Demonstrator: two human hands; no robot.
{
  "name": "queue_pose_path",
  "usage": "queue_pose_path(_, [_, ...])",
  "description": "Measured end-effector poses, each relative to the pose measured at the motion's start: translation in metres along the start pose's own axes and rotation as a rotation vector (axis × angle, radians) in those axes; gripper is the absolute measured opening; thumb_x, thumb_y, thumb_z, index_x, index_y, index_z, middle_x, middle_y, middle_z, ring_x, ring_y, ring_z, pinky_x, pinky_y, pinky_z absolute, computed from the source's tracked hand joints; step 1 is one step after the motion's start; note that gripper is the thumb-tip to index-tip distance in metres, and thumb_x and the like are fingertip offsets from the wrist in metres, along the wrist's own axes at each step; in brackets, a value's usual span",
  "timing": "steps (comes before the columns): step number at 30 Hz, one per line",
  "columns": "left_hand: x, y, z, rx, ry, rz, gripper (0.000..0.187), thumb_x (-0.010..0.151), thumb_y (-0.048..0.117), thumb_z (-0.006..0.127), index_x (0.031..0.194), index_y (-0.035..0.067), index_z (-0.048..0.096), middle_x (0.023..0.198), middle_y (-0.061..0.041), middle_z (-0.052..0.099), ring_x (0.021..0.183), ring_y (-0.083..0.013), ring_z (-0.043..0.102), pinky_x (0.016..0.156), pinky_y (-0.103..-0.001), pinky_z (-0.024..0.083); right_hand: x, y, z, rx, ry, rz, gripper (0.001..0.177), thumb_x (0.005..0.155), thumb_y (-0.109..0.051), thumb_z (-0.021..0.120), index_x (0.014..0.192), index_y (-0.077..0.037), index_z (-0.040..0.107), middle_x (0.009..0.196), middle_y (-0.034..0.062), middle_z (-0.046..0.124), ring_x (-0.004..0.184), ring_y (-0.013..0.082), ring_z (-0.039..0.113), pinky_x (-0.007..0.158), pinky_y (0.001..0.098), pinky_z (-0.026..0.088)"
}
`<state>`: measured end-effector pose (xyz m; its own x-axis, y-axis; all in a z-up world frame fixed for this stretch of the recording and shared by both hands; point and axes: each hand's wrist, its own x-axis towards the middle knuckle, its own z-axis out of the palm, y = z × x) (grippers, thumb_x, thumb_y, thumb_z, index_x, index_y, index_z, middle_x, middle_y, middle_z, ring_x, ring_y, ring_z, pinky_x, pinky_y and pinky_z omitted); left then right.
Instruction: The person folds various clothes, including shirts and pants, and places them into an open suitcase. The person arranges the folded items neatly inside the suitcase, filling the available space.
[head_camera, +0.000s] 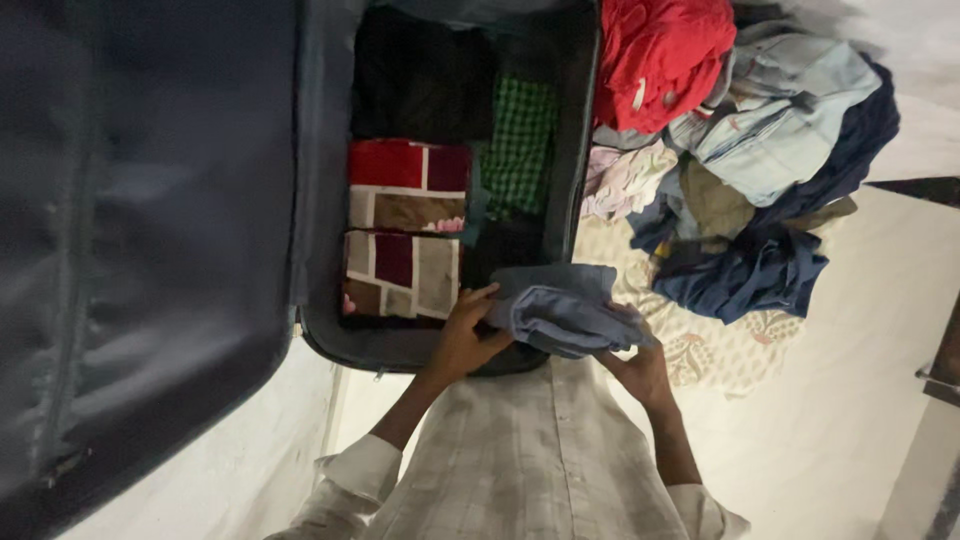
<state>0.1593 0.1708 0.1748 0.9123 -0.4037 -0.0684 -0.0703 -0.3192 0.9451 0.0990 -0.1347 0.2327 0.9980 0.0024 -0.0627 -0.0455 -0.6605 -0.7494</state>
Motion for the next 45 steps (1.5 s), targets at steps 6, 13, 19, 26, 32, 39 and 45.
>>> queue_pose_path(6, [-0.013,0.041,-0.015,0.044,-0.116,-0.197,0.077,0.075,0.024,0.088,0.142,0.007,0.056,0.150,-0.021,0.048,0.144,-0.0380,0.039,0.118,-0.059,0.023,-0.001,-0.011,-0.002,0.146,-0.045,0.260,0.078,0.074,-0.018,0.089,0.140,-0.005,0.051,0.122,0.0110,0.070,0.096,0.0231,0.069,0.085,0.0352,0.057])
queue_pose_path(13, [-0.027,0.016,0.005,-0.128,0.011,-0.177,0.056,0.084,0.020,0.084,0.134,0.004,0.063,0.147,-0.018,0.056,0.141,-0.0307,0.050,0.114,-0.046,0.041,0.017,-0.007,-0.017,0.013,-0.109,-0.011,0.070,0.074,-0.020,0.091,0.132,0.001,0.058,0.123,0.0183,0.067,0.107,0.0302,0.067,0.088,0.0396,0.055])
queue_pose_path(19, [-0.038,-0.033,0.039,-0.852,0.062,-0.861,0.046,0.097,0.028,0.081,0.123,-0.008,0.073,0.107,-0.012,0.066,0.093,-0.0221,0.057,0.080,-0.034,0.047,0.033,0.007,-0.001,0.189,-0.105,0.294,0.040,0.092,-0.026,0.078,0.117,0.002,0.064,0.099,0.0152,0.077,0.090,0.0181,0.076,0.063,0.0316,0.056])
queue_pose_path(26, [-0.016,-0.022,0.048,-1.024,0.135,-0.893,0.044,0.087,0.023,0.077,0.123,0.001,0.065,0.119,-0.010,0.069,0.112,-0.0249,0.066,0.091,-0.036,0.061,0.016,0.052,0.036,0.384,-0.015,0.342,0.045,0.102,-0.028,0.069,0.133,0.002,0.056,0.111,0.0153,0.071,0.094,0.0187,0.071,0.078,0.0289,0.056])
queue_pose_path(32, [-0.010,-0.007,0.028,-1.023,0.061,-0.919,0.054,0.086,0.036,0.077,0.125,0.003,0.060,0.124,-0.010,0.066,0.119,-0.0261,0.066,0.097,-0.041,0.057,0.005,0.056,0.037,0.857,-0.115,0.579,0.067,0.105,-0.044,0.052,0.156,-0.004,0.036,0.145,0.0157,0.054,0.126,0.0251,0.057,0.098,0.0386,0.053])
queue_pose_path(39, [-0.002,-0.019,0.033,-0.856,0.083,-0.829,0.068,0.082,0.051,0.080,0.126,0.000,0.068,0.121,-0.012,0.069,0.115,-0.0253,0.065,0.097,-0.037,0.053,0.002,0.045,0.038,0.676,-0.176,0.323,0.109,0.085,-0.039,0.079,0.165,-0.004,0.013,0.149,0.0179,0.049,0.136,0.0268,0.050,0.111,0.0392,0.043])
queue_pose_path(45, [0.026,-0.040,0.041,-0.959,0.050,-0.843,0.057,0.085,0.040,0.080,0.124,0.002,0.068,0.121,-0.010,0.067,0.116,-0.0228,0.064,0.099,-0.041,0.052,0.010,0.040,0.040,0.626,-0.134,0.500,0.089,0.085,-0.025,0.079,0.158,-0.001,0.033,0.136,0.0140,0.062,0.123,0.0227,0.059,0.105,0.0354,0.048])
